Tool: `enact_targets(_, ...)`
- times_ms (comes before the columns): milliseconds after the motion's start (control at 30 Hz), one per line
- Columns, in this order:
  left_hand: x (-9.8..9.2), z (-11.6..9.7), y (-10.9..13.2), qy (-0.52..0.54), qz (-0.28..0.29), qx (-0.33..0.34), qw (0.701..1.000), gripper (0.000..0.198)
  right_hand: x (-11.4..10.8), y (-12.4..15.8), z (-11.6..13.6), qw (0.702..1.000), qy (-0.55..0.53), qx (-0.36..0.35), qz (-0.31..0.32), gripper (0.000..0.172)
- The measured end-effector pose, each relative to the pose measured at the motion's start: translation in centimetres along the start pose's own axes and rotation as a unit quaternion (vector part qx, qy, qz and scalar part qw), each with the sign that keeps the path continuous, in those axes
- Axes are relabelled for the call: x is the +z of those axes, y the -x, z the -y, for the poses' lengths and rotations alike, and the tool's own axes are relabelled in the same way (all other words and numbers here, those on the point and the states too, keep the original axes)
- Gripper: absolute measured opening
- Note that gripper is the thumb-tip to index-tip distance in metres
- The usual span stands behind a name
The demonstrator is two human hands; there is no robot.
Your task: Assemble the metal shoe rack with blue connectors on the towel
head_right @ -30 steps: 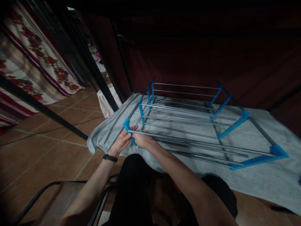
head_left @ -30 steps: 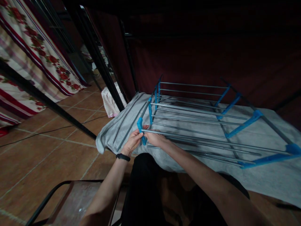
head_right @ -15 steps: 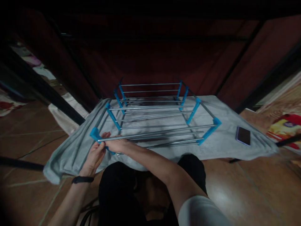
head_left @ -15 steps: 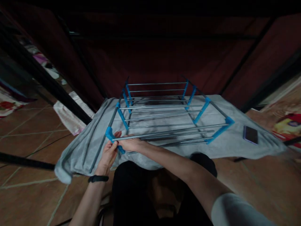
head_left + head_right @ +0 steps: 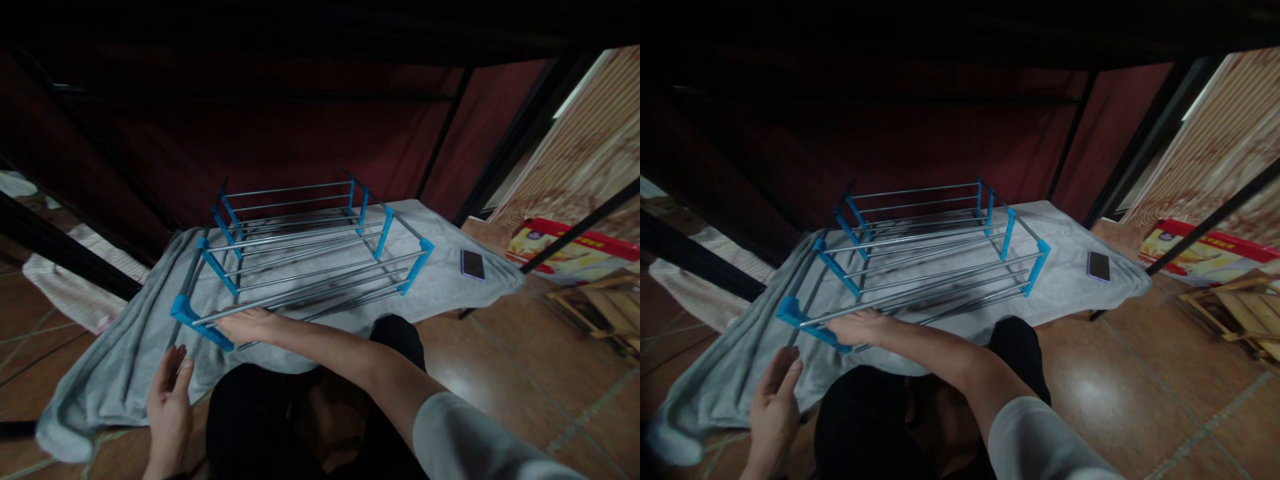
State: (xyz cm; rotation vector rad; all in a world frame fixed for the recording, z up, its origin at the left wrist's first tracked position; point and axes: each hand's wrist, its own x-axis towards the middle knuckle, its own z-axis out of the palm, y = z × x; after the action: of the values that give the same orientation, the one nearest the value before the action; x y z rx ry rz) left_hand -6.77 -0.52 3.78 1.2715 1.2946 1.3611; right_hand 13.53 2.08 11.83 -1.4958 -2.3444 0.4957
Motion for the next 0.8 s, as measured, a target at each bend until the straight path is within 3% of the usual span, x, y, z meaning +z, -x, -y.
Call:
enact_targets(100, -0.5, -0.5, 1.8, -0.052, -0.014, 0.022, 0.998, 0.072, -0.3, 1.2, -0.5, 0.997, 0.077, -0.008, -0.026, 0.027)
enact_targets(200, -0.4, -0.9, 3.7, -0.133, -0.043, 0.052, 0.989, 0.061, -0.4, 4.4, -1.0, 0.993, 0.103, -0.012, -0.063, 0.035)
enact_targets(300, 0.3, -1.0, 5.8, -0.216, -0.043, 0.142, 0.965, 0.046, -0.3, 10.2, -1.6, 0.989, 0.103, -0.058, -0.095, 0.042)
enact_targets(367, 1.2, -1.0, 7.1, -0.22, 0.0, 0.22, 0.95, 0.04, -0.1, 14.9, -2.3, 0.988, 0.09, -0.065, -0.109, 0.045)
enact_targets(500, 4.7, -1.3, 8.7, -0.178, 0.162, 0.331, 0.912, 0.04, 0.3, 24.3, -4.4, 0.975, 0.014, 0.082, -0.206, 0.047)
enact_targets(600, 8.0, -2.1, 9.1, -0.168, 0.266, 0.36, 0.878, 0.04, -0.1, 29.7, -6.5, 0.903, -0.041, 0.254, -0.344, 0.047)
enact_targets(700, 10.7, -3.3, 9.1, -0.19, 0.301, 0.391, 0.849, 0.041, -1.1, 33.2, -8.3, 0.851, -0.041, 0.307, -0.424, 0.046)
enact_targets(800, 11.8, -4.6, 8.8, -0.214, 0.266, 0.42, 0.841, 0.041, -2.2, 34.1, -9.0, 0.853, -0.002, 0.261, -0.453, 0.042)
